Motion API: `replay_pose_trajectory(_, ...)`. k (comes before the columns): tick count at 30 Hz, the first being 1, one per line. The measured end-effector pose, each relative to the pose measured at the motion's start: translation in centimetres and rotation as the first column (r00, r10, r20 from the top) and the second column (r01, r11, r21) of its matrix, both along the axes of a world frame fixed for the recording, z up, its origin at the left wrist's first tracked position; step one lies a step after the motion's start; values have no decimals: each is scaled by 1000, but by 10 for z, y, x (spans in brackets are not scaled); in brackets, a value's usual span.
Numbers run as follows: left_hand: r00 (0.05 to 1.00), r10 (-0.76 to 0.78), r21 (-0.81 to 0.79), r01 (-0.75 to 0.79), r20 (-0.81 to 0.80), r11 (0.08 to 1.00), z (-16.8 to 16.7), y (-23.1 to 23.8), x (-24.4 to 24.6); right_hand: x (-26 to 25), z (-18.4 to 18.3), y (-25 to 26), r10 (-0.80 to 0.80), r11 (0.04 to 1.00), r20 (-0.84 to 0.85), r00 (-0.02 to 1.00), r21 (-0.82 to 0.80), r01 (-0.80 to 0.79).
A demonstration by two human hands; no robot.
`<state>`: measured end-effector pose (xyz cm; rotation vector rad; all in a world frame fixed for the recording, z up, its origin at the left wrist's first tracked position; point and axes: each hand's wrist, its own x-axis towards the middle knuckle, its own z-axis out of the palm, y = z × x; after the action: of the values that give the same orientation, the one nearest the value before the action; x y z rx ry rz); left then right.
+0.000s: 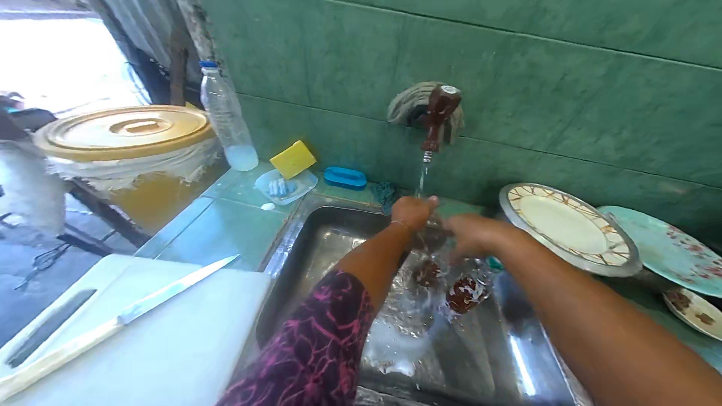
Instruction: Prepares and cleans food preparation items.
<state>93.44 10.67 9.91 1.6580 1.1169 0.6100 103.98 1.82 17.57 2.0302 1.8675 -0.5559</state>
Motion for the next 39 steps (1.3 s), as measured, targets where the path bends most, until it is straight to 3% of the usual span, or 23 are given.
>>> replay_pose_trajectory(3, 997, 47, 103, -53, 62, 993, 2, -7, -9, 1, -17, -2, -45, 998, 11, 999, 48, 45)
replay_pose_trajectory(6, 953, 19, 200, -83, 302, 976, -30, -13, -18, 4, -30, 3, -119, 981, -47, 992, 148, 125)
replay_pose_trajectory(9, 979, -29, 115, 6, 200, 993, -51, -22, -34, 0, -37, 8, -221, 946, -243, 944, 181, 268)
replay_pose_trajectory(13, 992, 44, -9, -43, 121, 999, -40, -20, -62, -19, -53, 18, -321, 823, -657, 682, 163, 545)
replay_pose_trajectory(15, 978, 103, 23, -109, 180, 994, -27, -16, -83, -34, -58, 26, -303, 805, -736, 605, 143, 576)
replay_pose_trajectory(20, 912, 200, 256, -302, 359, 918, 15, 9, -162, -58, -65, 50, -259, 800, -720, 643, 212, 561)
replay_pose_trajectory(24, 828, 414, 334, -539, 379, 773, 50, 24, -243, -60, -64, 57, -286, 731, -811, 511, 161, 664)
replay_pose_trajectory(26, 782, 503, 383, -620, 367, 685, 53, 34, -279, -60, -64, 59, -290, 703, -844, 451, 131, 699)
replay_pose_trajectory(30, 731, 582, 425, -681, 355, 596, 43, 47, -324, -61, -61, 59, -280, 704, -854, 439, 128, 698)
replay_pose_trajectory(32, 714, 585, 385, -700, 384, 602, 40, 52, -333, -63, -59, 58, -308, 711, -865, 397, 68, 700)
replay_pose_trajectory(35, 745, 537, 312, -659, 395, 685, 43, 57, -341, -66, -60, 59, -338, 713, -893, 299, -36, 701)
replay_pose_trajectory(37, 787, 505, 328, -611, 355, 721, 49, 57, -345, -69, -61, 58, -335, 710, -908, 252, -68, 701)
replay_pose_trajectory(39, 810, 523, 408, -586, 265, 700, 61, 53, -345, -68, -64, 56, -325, 711, -924, 202, -99, 696)
